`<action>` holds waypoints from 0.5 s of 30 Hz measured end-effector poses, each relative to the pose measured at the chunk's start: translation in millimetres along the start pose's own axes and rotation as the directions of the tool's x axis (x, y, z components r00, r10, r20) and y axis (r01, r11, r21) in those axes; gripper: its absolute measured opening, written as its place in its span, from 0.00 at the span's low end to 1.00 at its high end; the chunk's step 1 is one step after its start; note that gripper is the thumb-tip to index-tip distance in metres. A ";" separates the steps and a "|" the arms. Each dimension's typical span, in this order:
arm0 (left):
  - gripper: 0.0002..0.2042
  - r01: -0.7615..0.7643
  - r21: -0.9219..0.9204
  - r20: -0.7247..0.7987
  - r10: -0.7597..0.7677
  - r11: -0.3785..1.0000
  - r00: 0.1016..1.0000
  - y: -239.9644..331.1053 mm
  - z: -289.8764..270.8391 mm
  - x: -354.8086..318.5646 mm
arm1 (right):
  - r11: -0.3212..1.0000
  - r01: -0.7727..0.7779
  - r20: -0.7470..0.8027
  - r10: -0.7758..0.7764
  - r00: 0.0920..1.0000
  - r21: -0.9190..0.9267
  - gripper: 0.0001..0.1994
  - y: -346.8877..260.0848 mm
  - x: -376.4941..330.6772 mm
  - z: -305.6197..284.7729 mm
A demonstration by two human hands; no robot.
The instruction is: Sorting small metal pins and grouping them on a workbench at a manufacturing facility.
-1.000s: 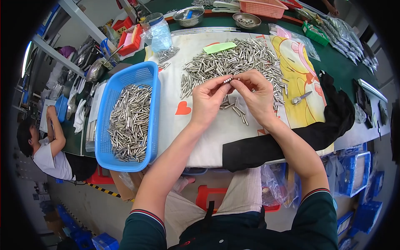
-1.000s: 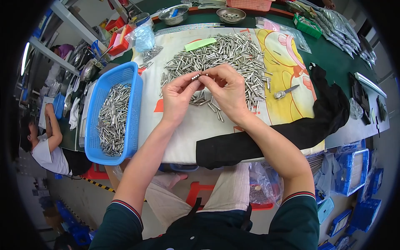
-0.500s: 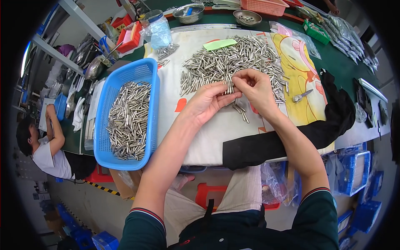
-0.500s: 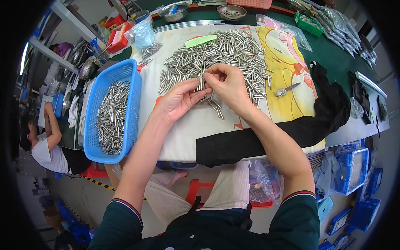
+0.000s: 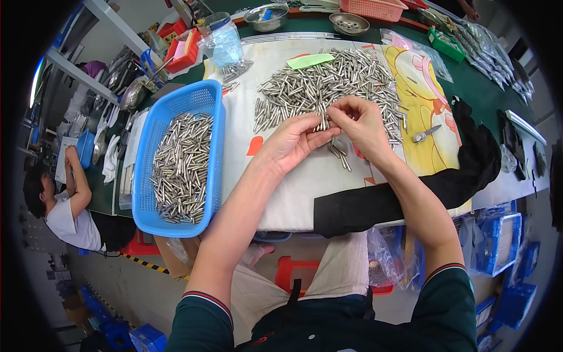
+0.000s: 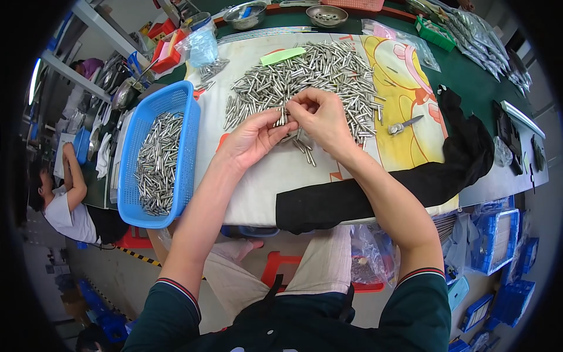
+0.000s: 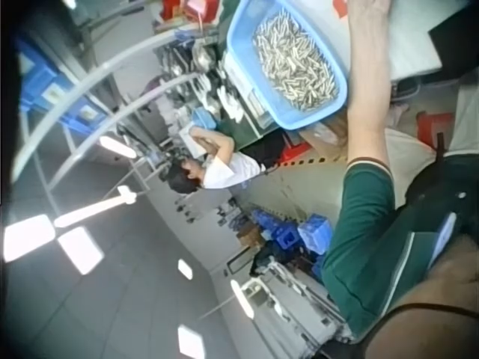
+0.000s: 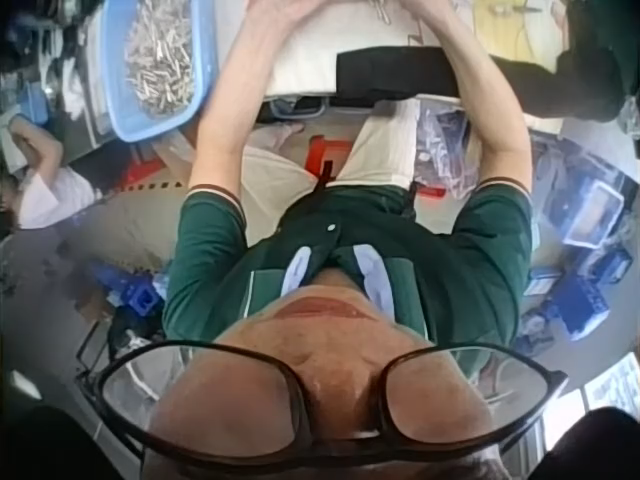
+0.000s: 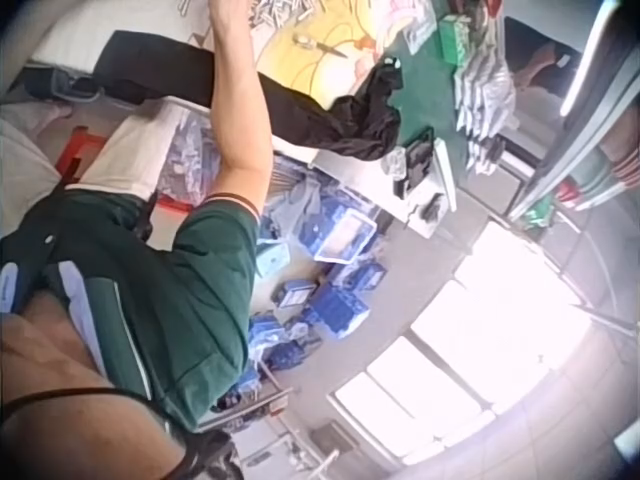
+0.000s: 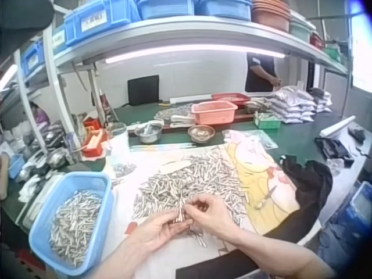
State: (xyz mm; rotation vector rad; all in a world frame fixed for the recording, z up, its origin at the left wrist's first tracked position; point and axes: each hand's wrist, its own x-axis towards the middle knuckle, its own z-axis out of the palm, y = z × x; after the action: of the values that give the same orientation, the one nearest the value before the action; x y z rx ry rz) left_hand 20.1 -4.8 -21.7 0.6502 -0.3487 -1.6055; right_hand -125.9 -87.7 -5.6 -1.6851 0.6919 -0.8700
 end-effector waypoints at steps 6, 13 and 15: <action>0.06 0.001 0.011 0.020 -0.001 1.000 1.000 -0.1 3.7 -1.7 | 1.000 -0.008 -0.005 0.008 1.000 0.000 0.06 2.3 0.0 -0.1; 0.10 -0.038 0.032 0.030 0.037 0.999 0.999 -0.3 5.2 -0.7 | 1.000 -0.016 -0.009 0.016 1.000 -0.014 0.07 -0.8 -1.2 -0.2; 0.10 -0.040 0.054 0.034 0.038 0.998 0.999 1.1 4.1 -1.5 | 0.998 -0.026 0.006 0.025 1.000 0.059 0.07 -2.6 -2.2 2.1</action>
State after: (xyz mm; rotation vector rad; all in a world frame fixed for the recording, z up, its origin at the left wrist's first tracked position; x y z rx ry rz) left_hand 18.6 -4.1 -17.5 0.6553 -0.4279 -1.5751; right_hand -125.4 -84.1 -3.9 -1.6224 0.6769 -0.8601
